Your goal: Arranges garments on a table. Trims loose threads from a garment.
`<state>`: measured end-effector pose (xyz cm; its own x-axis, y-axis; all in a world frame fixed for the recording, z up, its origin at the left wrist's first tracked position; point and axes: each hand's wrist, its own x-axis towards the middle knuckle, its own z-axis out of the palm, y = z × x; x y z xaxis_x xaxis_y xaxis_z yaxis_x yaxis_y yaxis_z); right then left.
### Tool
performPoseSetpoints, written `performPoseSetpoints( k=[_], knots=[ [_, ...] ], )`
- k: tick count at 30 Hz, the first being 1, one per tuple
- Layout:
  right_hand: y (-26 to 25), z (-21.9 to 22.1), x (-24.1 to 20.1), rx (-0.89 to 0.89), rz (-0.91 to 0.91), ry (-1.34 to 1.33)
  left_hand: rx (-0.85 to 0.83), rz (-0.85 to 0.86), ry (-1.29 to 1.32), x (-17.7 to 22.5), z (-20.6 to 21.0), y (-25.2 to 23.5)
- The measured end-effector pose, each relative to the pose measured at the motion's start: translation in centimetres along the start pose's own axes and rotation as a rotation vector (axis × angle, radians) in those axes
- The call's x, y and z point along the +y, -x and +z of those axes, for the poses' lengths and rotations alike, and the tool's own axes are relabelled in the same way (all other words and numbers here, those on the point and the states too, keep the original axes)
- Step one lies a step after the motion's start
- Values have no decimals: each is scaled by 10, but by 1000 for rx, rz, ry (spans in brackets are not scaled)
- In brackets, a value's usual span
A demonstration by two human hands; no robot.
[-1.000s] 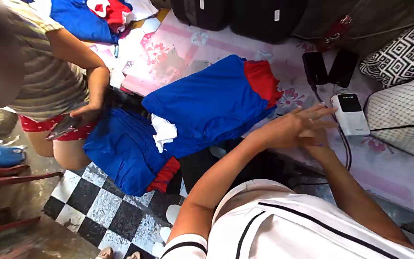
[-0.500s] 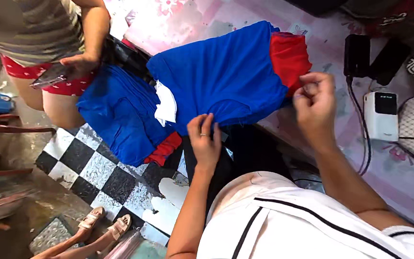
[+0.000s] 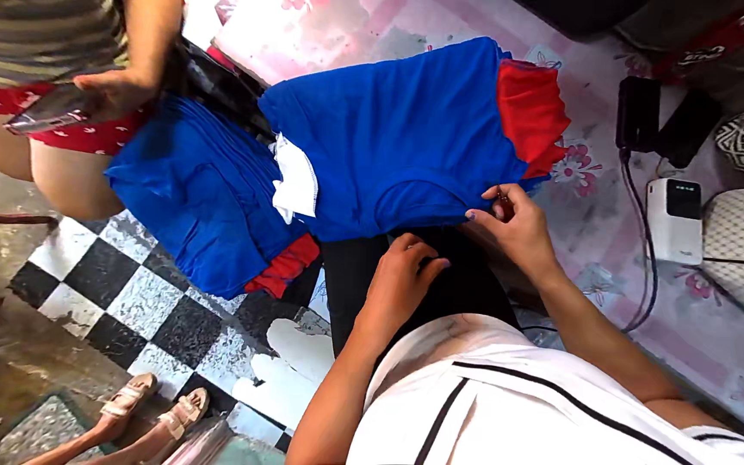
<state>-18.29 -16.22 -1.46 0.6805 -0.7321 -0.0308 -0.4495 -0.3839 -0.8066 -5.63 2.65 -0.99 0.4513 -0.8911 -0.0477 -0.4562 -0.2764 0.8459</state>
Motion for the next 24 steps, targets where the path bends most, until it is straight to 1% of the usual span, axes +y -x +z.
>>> performPoseSetpoints(
  k=[2, 3, 4, 6, 9, 11, 13, 14, 16, 18, 21, 22, 24],
  knots=[
    [2, -9, -13, 2, 10, -58, 252, 62, -36, 9, 9, -12],
    [3, -11, -18, -1, 2, -80, 338, 82, -58, 9, 16, -22],
    [4, -12, -22, -3, -8, -95, 384, 94, -83, 7, 22, -32],
    [6, -11, -27, 20, -29, -55, 406, 123, -116, 0, 36, -49],
    [8, 4, -26, 100, -65, 253, 426, 200, -143, -6, 52, -58],
    [9, 17, -21, 84, -44, 475, 461, 247, -163, -8, 59, -54],
    [8, 27, -14, 74, -27, 564, 485, 236, -137, -12, 61, -48],
    [8, 30, -11, 80, -39, 549, 489, 218, -100, -14, 61, -45],
    [10, 30, -7, 83, -39, 428, 496, 170, -7, -15, 62, -42],
    [11, 27, -4, 62, 36, 223, 486, 110, 58, -12, 62, -41],
    [9, 22, 7, 25, 151, -50, 506, 67, 62, -7, 67, -48],
    [8, 21, 11, 5, 160, -77, 525, 72, 46, -7, 70, -50],
    [8, 16, 14, -48, 139, -52, 556, 76, 56, -7, 73, -55]
  ],
)
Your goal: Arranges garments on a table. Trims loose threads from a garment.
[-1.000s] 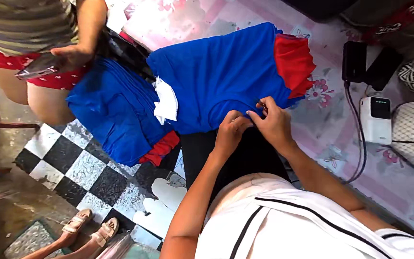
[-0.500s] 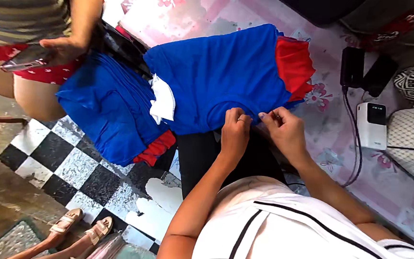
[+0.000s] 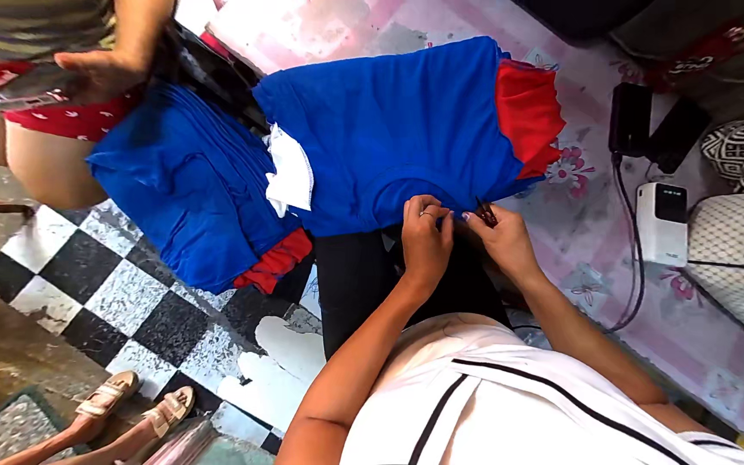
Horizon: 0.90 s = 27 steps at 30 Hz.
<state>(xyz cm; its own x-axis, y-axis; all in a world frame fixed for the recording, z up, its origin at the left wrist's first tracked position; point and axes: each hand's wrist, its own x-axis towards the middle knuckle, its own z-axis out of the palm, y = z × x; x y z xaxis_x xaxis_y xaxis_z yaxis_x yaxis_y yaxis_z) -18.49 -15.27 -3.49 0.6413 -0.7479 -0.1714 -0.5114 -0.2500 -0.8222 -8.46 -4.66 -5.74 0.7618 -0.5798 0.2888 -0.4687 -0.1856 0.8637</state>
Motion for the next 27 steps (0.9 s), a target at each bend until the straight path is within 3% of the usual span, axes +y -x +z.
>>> performPoseSetpoints(
  k=[2, 5, 8, 14, 19, 24, 27],
  knots=[
    [1, -8, -5, -52, 12, -4, -9, -59, 63, 0, -2, -1],
    [6, -22, -20, -147, 83, -212, -41, -165, 157, 2, -9, 0],
    [9, -31, -35, -264, 154, -415, -38, -109, 104, 3, -6, 2],
    [1, -29, -31, -430, 258, -509, 15, 62, -22, -5, 3, 2],
    [-3, -26, -10, -523, 431, -695, 14, 26, 21, -7, 2, 6],
    [-1, -39, -13, -702, 429, -824, -5, 77, -73, -6, 6, 2],
    [-2, -42, -13, -699, 423, -829, -62, -57, 139, -6, -2, 2]
  ],
)
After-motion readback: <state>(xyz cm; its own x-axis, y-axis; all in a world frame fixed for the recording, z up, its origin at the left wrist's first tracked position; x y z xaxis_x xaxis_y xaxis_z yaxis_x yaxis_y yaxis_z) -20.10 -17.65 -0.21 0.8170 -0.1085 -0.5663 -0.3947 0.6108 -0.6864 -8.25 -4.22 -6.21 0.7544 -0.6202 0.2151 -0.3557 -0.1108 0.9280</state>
